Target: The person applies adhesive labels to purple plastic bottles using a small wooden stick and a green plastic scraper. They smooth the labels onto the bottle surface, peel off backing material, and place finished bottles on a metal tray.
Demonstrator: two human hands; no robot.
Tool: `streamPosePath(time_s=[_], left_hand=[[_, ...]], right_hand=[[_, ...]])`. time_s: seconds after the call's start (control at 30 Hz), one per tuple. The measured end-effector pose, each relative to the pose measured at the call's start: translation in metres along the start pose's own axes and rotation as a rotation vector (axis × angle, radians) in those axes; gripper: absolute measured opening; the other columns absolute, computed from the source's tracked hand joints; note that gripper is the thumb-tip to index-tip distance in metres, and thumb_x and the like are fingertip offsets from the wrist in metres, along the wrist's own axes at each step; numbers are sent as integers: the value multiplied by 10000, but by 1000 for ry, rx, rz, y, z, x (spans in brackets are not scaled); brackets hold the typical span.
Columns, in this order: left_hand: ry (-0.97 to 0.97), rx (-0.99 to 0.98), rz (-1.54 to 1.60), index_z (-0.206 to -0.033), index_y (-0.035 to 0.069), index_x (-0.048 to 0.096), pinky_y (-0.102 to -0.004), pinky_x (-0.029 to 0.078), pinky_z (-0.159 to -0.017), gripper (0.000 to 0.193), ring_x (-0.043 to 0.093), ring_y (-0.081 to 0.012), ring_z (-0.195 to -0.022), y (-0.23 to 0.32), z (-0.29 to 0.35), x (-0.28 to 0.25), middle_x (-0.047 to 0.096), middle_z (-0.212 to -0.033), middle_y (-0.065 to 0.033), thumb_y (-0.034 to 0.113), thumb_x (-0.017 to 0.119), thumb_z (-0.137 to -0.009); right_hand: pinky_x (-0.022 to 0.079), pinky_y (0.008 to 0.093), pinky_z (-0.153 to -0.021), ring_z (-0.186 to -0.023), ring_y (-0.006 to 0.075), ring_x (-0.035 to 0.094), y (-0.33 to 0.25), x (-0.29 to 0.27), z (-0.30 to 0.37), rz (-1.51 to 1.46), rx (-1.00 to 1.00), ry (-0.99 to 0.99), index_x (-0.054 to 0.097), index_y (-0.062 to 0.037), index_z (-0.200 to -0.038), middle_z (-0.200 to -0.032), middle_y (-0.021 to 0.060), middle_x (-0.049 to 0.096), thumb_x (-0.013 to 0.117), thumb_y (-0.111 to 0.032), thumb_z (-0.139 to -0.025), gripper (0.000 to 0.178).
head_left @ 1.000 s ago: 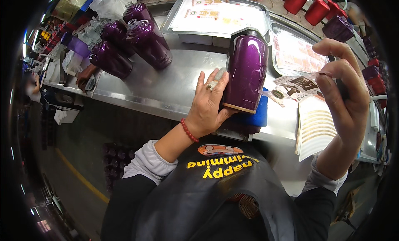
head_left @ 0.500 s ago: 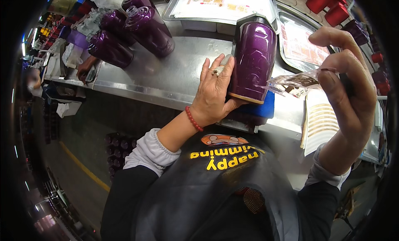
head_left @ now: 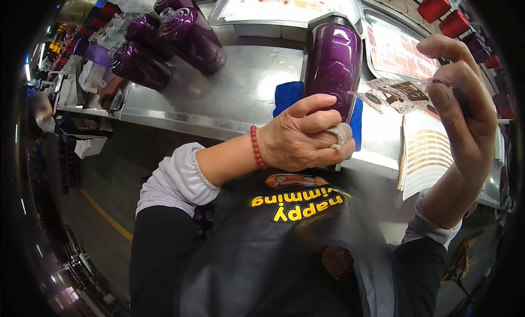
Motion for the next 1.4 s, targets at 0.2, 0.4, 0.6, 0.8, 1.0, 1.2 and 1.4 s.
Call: streamPosePath(time_s=[0.2,0.4,0.6,0.8,1.0,1.2,1.4], left_hand=[[176,-361,68,-1059,201,738,-436,356,-1080,247,540,-189,-987,1,26,-12,696,-887,46,123,704,-827],[135,-598,263,-1273,35,545,-500,222,-1117,511,526,-323,-1133,-2,11,-9,634,-1181,-118,216,730,-831],[53,-703,256,-1340,40,442,-491,170,-1136,634,441,-326,-1232,1,5,2,527,-1268,-182,232,715,-801],[54,-687,223,-1337,34,436,-492,180,-1125,643,443,-325,-1205,0,1,4,517,-1246,-180,248,717,-799],[133,-777,305,-1291,42,504,-498,187,-1134,566,469,-317,-1177,3,4,5,558,-1232,-132,234,726,-807],[113,-232,-96,-1085,275,690,-527,186,-1188,247,481,-180,-1203,11,30,-5,697,-1109,70,204,719,-850],[16,-161,33,-1007,265,743,-516,185,-1205,270,515,-180,-1167,9,13,-2,726,-1016,107,145,751,-765]], right_hand=[[456,438,-1006,-1281,300,555,-14,-3,-12,-71,14,-49,622,-41,-980,-1332,221,570,610,-173,-991,132],[450,456,-1020,-1296,305,548,-10,-3,-14,-37,-84,-30,618,-41,-1018,-1347,228,563,582,-166,-1002,131],[494,420,-971,-1282,289,566,-2,-2,-4,-68,-46,-20,622,-41,-1039,-1360,229,555,579,-185,-1010,154],[517,389,-942,-1259,261,585,0,-2,1,-103,-49,-14,619,-38,-1048,-1382,227,540,569,-186,-1018,159],[515,365,-926,-1239,238,591,0,-1,8,-155,13,7,619,-40,-1029,-1377,223,539,574,-181,-1016,149],[481,379,-960,-1242,256,574,3,-3,15,-57,29,19,609,-39,-992,-1353,214,554,577,-171,-1013,137],[469,406,-965,-1223,295,580,-18,2,-3,-158,54,43,592,-25,-890,-1270,223,589,640,-124,-954,128]])
Point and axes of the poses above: each hand's wrist, its own z-axis away from the middle knuckle, its own x-axis out of the palm, y = z × x, the point moved 2 cm from there along -z, towards the middle knuckle
